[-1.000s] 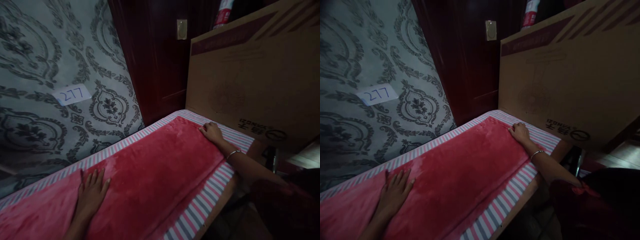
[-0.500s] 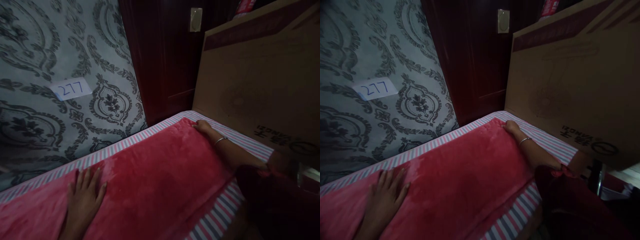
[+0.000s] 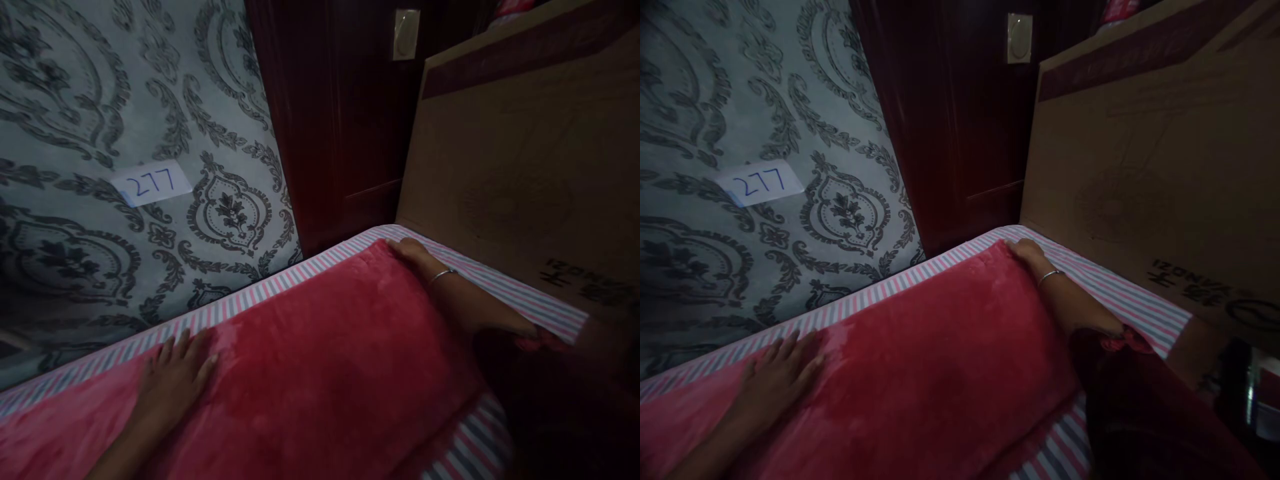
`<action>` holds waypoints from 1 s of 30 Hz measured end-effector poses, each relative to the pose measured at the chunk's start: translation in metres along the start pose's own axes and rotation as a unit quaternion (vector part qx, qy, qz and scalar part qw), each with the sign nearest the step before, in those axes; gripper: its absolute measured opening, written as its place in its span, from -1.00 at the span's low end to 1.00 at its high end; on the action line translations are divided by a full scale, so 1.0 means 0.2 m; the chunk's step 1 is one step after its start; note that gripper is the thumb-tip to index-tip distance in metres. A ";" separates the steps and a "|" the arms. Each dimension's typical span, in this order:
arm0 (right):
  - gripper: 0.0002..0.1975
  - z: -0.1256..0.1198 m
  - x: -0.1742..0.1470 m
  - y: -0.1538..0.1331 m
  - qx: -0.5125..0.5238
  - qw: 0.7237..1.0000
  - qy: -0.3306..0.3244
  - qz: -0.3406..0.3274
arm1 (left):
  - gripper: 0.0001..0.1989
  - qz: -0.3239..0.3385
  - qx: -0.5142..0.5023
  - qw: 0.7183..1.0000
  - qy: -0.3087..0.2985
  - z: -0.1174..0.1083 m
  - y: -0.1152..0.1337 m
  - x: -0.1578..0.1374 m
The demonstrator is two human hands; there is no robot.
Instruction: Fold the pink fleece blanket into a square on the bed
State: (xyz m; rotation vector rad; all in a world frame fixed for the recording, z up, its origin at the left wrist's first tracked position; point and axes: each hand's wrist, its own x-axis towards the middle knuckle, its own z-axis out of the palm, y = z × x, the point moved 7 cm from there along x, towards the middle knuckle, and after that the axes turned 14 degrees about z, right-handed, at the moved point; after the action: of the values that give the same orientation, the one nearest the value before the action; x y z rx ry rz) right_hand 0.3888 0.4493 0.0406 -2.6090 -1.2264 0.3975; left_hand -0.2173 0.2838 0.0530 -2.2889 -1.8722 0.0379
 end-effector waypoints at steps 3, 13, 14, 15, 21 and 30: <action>-0.36 0.04 0.02 -0.08 0.004 1.000 0.021 -0.008 | -0.35 0.002 0.039 0.999 -0.026 0.00 0.00 0.09; -0.54 0.12 0.06 -0.05 -0.001 0.996 0.077 -0.036 | -0.35 -0.039 0.026 0.996 -0.071 0.17 -0.04 0.12; -0.54 0.11 0.06 -0.06 -0.002 0.997 0.071 -0.036 | -0.36 -0.041 0.024 0.996 -0.070 0.17 -0.05 0.12; -0.53 0.11 0.07 -0.06 -0.004 0.997 0.062 -0.037 | -0.36 -0.040 0.022 0.997 -0.069 0.17 -0.05 0.12; -0.41 0.03 0.02 0.01 -0.005 0.999 0.002 -0.052 | -0.35 -0.038 0.012 0.997 -0.059 0.15 -0.02 0.12; -0.39 0.00 -0.30 0.67 -0.022 0.999 0.027 0.023 | -0.35 -0.023 0.012 0.998 -0.056 0.12 -0.01 0.14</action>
State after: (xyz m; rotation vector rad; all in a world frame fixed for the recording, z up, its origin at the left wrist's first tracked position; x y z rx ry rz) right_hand 0.4477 0.3185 0.0070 -2.6698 -1.1735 0.3103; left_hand -0.2163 0.3137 0.0314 -2.2712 -1.9653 0.1844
